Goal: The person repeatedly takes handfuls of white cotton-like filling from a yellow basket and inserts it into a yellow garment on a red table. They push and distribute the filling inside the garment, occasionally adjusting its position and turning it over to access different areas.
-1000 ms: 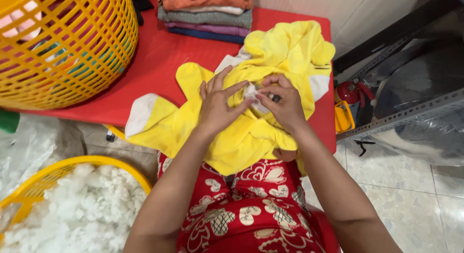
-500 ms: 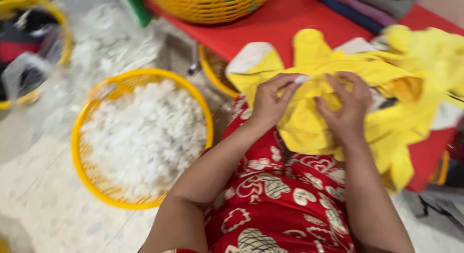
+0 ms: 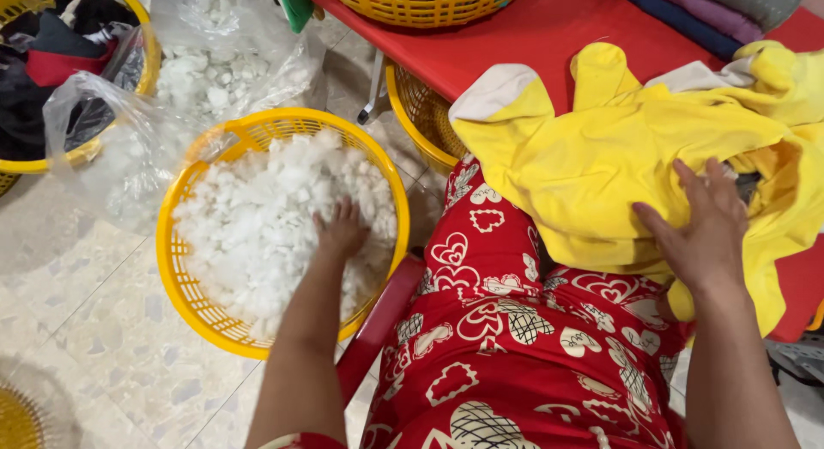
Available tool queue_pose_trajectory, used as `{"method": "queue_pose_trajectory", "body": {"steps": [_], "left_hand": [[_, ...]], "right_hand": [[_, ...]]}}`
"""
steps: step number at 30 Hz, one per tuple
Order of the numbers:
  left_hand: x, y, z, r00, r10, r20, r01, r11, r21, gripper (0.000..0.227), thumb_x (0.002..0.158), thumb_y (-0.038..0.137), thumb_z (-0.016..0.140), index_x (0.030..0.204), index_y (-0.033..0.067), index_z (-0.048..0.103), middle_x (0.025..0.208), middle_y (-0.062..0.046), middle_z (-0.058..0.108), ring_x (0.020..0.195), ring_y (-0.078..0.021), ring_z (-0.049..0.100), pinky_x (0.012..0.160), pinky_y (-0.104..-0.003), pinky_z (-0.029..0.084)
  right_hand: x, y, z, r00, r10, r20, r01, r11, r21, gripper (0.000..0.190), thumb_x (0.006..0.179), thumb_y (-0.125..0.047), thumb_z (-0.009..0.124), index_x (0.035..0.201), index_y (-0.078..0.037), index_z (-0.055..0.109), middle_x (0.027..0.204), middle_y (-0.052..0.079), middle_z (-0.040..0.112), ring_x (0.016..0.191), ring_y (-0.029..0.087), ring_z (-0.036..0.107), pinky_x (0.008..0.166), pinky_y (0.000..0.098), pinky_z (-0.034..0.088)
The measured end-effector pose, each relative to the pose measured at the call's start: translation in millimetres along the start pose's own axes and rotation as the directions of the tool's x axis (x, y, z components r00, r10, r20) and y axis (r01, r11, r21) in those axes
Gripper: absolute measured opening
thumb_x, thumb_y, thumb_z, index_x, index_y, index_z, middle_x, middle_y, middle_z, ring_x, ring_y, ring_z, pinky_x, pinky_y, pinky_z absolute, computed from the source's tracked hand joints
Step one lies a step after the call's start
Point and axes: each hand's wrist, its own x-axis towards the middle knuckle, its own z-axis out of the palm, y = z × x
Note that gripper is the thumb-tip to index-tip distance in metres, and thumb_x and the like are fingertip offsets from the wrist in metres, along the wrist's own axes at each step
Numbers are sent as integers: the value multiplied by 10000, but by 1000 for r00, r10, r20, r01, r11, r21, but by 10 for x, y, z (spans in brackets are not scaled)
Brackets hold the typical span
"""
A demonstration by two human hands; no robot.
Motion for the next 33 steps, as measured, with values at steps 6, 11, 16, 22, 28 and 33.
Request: {"method": "queue_pose_trajectory", "body": {"steps": [6,11,16,22,28,33], "left_hand": [[7,257,-302,994,-83,-64,73,987,-145,703,905,530,634,1506,231,425,1651,-74,200,1519,-354,179,1123,-748,76],[-389,719,-1486,872,-66,-484,-145,911,-386,528,831,295,763,1314,154,600,1395,-152,488,1285,-363,490,1059,-613,349],[-826,1944,-2503,511,182,-840,-775,521,-359,308,953,93,705,1246,91,610,1282,-151,590,1151,-318,610,989,-433,508],[-557,3942,-2513,705,638,-311,-441,51,-896,152,992,46,557,1097,32,667,982,-114,706,811,-203,700,699,-308,572],[-8,4913,-2211,460,553,-694,-885,221,-411,830,756,7,636,1520,-80,322,1465,-420,368,1325,-578,388,1105,-545,367],[215,5153,-2593,646,545,-535,-760,525,-382,638,914,68,503,1538,144,392,1468,-230,527,1334,-409,521,1115,-470,407]], "right_hand": [[192,-234,441,984,-46,172,43,999,23,888,872,-621,673,1480,5,508,1623,286,375,1535,426,262,1222,522,179],[346,-516,583,959,-111,262,142,985,-102,912,863,-623,716,1418,74,522,1536,318,379,1469,433,279,1113,588,175],[482,-158,404,976,48,211,-147,864,482,451,948,-401,644,1198,-34,722,1228,151,711,1139,258,650,965,377,501],[671,491,463,938,211,276,-347,552,759,264,1047,-211,568,1148,-17,716,988,101,733,890,229,684,847,358,542],[609,762,-171,981,178,79,-190,964,185,485,907,-86,552,1387,-116,610,1257,251,657,1172,426,618,1025,454,467],[746,747,-856,985,94,-142,-78,991,111,640,895,-27,559,1524,-99,468,1470,249,549,1389,411,488,1146,455,398]]}}
